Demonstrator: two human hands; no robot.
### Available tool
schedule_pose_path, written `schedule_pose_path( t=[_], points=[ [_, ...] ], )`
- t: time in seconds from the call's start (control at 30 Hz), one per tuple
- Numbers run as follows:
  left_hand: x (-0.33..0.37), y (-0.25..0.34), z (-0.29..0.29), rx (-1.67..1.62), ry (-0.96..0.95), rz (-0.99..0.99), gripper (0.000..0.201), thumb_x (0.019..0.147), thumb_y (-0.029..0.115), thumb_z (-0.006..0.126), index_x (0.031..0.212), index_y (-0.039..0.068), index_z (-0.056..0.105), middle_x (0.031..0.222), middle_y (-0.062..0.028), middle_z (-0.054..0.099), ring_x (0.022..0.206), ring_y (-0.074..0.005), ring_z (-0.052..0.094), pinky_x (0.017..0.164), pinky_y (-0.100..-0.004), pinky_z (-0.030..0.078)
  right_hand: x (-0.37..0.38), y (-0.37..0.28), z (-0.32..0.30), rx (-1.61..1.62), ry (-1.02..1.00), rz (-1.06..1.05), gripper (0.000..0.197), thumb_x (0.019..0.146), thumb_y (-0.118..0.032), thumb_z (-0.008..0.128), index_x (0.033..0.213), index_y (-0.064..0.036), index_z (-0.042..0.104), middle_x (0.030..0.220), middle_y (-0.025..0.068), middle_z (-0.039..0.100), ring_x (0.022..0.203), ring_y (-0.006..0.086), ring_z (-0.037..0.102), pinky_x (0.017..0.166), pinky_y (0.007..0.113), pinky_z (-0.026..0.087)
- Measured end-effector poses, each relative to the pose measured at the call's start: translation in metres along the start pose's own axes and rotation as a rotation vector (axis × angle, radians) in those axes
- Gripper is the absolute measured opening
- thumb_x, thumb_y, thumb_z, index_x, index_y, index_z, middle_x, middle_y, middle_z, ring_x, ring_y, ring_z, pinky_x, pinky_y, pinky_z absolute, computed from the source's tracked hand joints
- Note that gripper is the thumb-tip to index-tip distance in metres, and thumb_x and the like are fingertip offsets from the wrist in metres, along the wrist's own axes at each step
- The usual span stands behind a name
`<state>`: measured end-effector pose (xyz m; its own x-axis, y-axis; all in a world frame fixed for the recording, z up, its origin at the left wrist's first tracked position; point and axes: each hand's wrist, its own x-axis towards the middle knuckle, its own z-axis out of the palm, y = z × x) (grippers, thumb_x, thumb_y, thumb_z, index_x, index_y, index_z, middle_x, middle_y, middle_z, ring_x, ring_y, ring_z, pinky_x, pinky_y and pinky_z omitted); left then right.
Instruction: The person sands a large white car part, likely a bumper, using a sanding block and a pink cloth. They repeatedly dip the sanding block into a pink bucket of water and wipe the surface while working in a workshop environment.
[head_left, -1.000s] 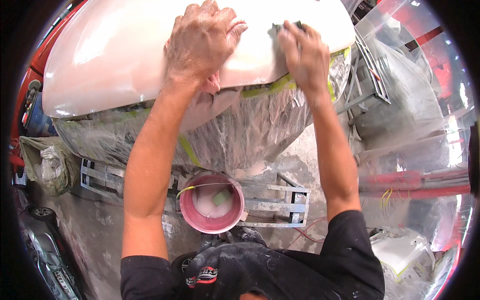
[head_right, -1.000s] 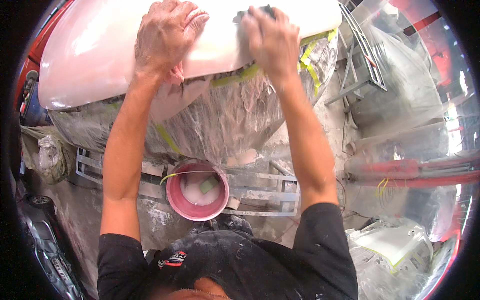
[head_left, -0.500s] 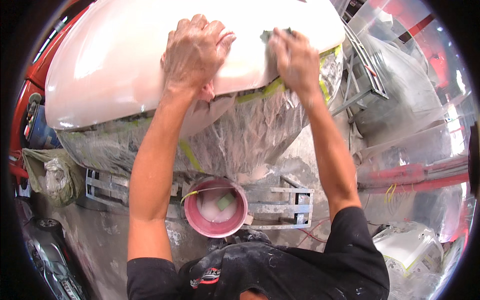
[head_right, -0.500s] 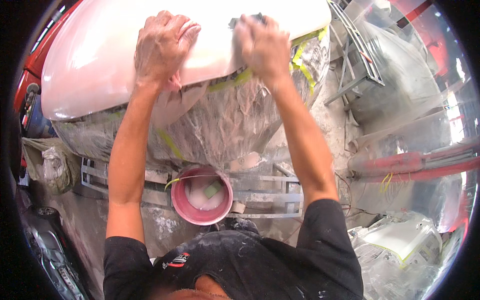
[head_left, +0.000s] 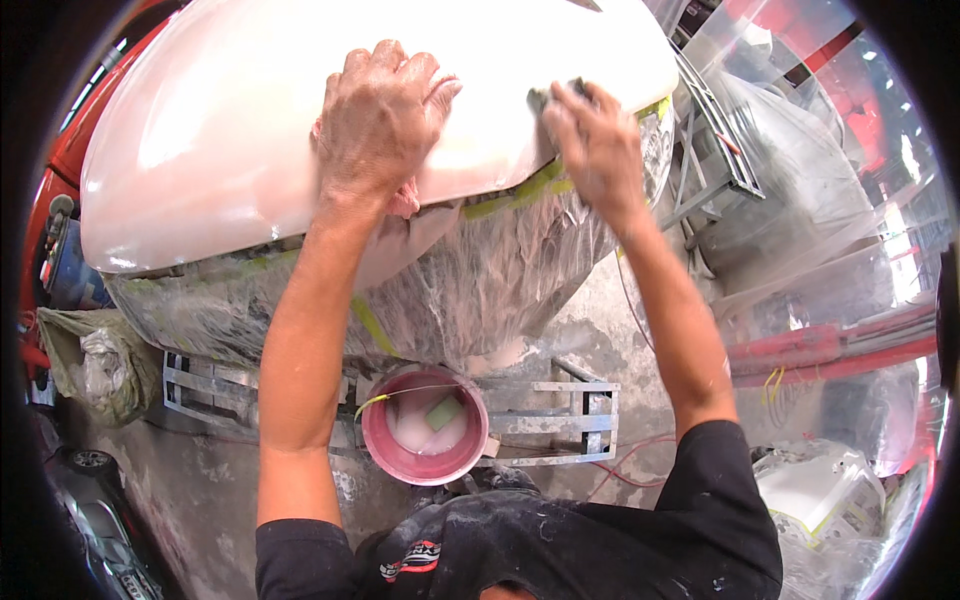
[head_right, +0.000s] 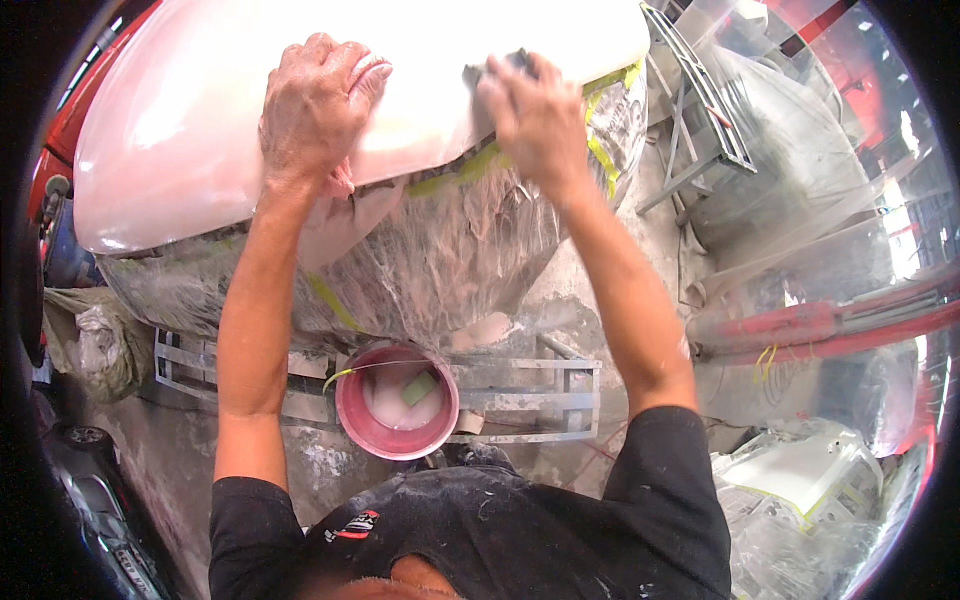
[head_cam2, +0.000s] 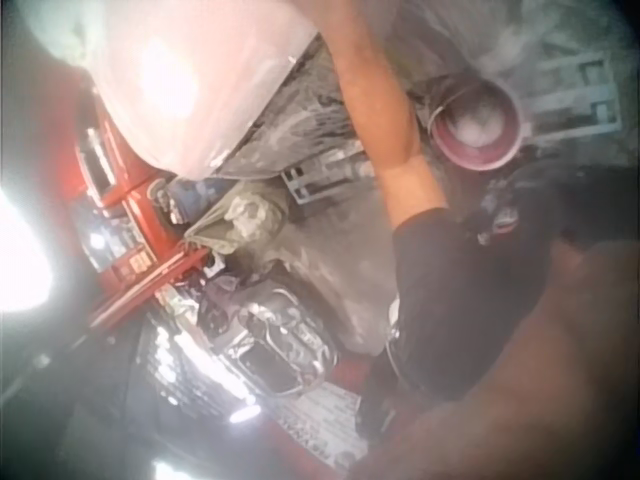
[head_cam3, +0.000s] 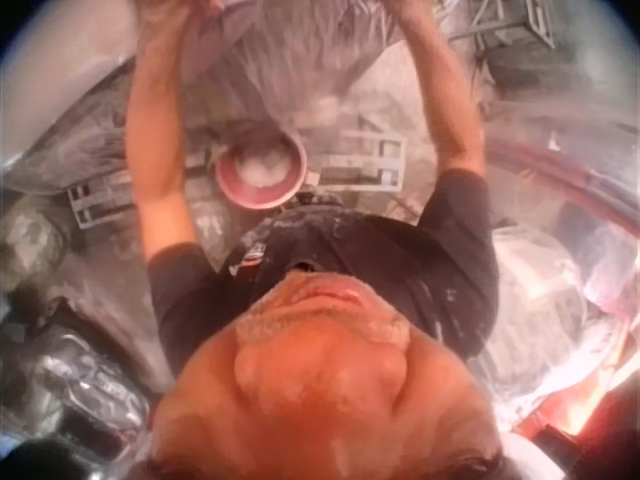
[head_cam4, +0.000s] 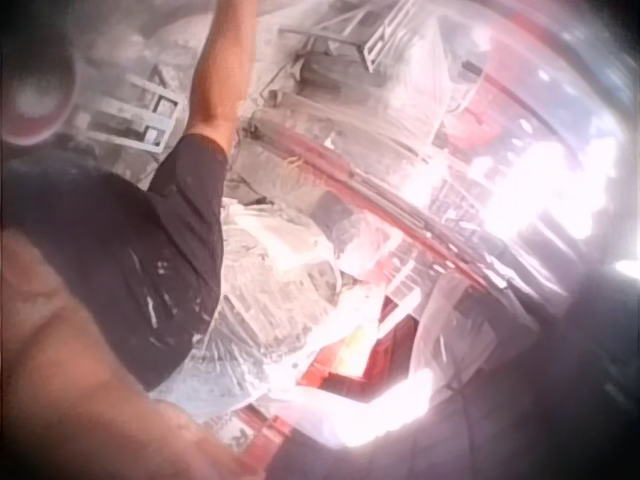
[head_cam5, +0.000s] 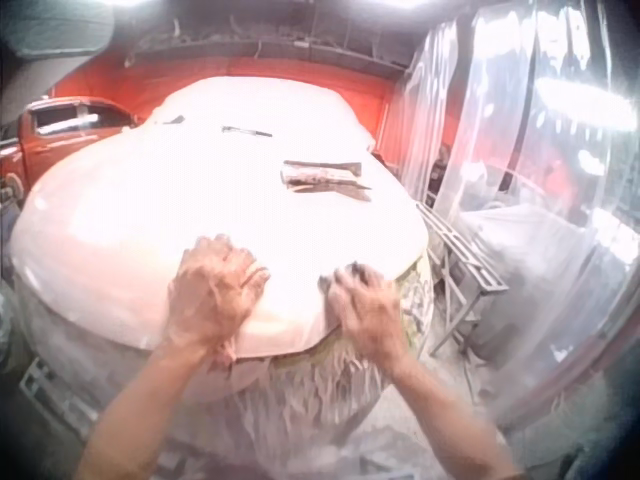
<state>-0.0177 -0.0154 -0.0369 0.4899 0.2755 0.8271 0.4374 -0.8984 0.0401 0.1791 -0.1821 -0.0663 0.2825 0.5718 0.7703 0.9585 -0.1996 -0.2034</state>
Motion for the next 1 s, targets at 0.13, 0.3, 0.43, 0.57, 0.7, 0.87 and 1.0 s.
schedule_pose_path(
  t=[0.13, 0.3, 0.43, 0.57, 0.7, 0.87, 1.0],
  points=[
    [0.001, 0.001, -0.001, 0.001, 0.052, 0.055, 0.028, 0.094, 0.039, 0.073, 0.106, 0.014, 0.077, 0.100, -0.0039, 0.069, 0.100, -0.0259, 0.065, 0.089, -0.0453, 0.053, 0.051, 0.027, 0.007, -0.055, -0.032, 0.117, 0.044, 0.101, -0.042, 0.055, 0.129, -0.0148, 0.074, 0.127, 0.0284, 0.068, 0.117, 0.0452, 0.066, 0.105, 0.054, 0.046],
    [-0.001, -0.004, 0.002, 0.033, 0.052, 0.044, 0.027, 0.094, 0.039, 0.073, 0.105, 0.015, 0.077, 0.100, -0.0041, 0.069, 0.099, -0.0264, 0.065, 0.089, -0.0451, 0.053, 0.011, 0.013, 0.008, -0.099, 0.074, 0.015, 0.043, 0.101, -0.042, 0.056, 0.129, -0.0164, 0.075, 0.122, 0.0269, 0.069, 0.110, 0.0437, 0.066, 0.103, 0.053, 0.047],
    [0.001, 0.000, 0.004, 0.017, 0.097, 0.061, 0.027, 0.092, 0.039, 0.075, 0.102, 0.015, 0.077, 0.099, -0.0048, 0.069, 0.098, -0.0263, 0.066, 0.086, -0.0452, 0.054, 0.045, 0.035, 0.008, -0.150, 0.037, 0.062, 0.044, 0.101, -0.043, 0.055, 0.128, -0.0152, 0.075, 0.120, 0.0274, 0.070, 0.111, 0.0428, 0.067, 0.102, 0.054, 0.047],
    [-0.001, -0.006, 0.002, 0.028, 0.135, 0.083, 0.028, 0.089, 0.039, 0.078, 0.096, 0.012, 0.077, 0.097, -0.0071, 0.071, 0.097, -0.0264, 0.067, 0.084, -0.0455, 0.056, 0.013, 0.014, 0.009, -0.128, 0.009, 0.079, 0.045, 0.101, -0.043, 0.053, 0.128, -0.0144, 0.075, 0.121, 0.0286, 0.070, 0.121, 0.0408, 0.063, 0.105, 0.054, 0.045],
    [0.001, -0.005, 0.002, 0.018, 0.125, 0.075, 0.030, 0.089, 0.040, 0.077, 0.095, 0.011, 0.077, 0.097, -0.0076, 0.071, 0.097, -0.0272, 0.068, 0.084, -0.0465, 0.056, 0.029, 0.020, 0.004, -0.201, 0.003, 0.078, 0.046, 0.101, -0.043, 0.056, 0.129, -0.0111, 0.075, 0.127, 0.0279, 0.069, 0.125, 0.0415, 0.064, 0.106, 0.048, 0.050],
    [0.002, 0.006, -0.011, -0.045, 0.087, 0.051, 0.023, 0.086, 0.031, 0.076, 0.088, 0.008, 0.073, 0.092, -0.0123, 0.069, 0.092, -0.0323, 0.066, 0.082, -0.0468, 0.054, 0.036, 0.040, 0.009, -0.166, 0.011, 0.142, 0.048, 0.100, -0.046, 0.058, 0.130, -0.0109, 0.074, 0.121, 0.0254, 0.072, 0.122, 0.0426, 0.063, 0.104, 0.046, 0.051],
    [-0.002, -0.002, -0.002, 0.016, -0.004, 0.019, 0.025, 0.093, 0.037, 0.074, 0.102, 0.015, 0.078, 0.100, -0.0057, 0.069, 0.099, -0.0270, 0.066, 0.088, -0.0456, 0.053, 0.008, 0.019, 0.013, -0.192, 0.057, 0.074, 0.045, 0.099, -0.043, 0.059, 0.129, -0.0125, 0.075, 0.122, 0.0303, 0.070, 0.121, 0.0432, 0.064, 0.104, 0.053, 0.049]
  ],
)
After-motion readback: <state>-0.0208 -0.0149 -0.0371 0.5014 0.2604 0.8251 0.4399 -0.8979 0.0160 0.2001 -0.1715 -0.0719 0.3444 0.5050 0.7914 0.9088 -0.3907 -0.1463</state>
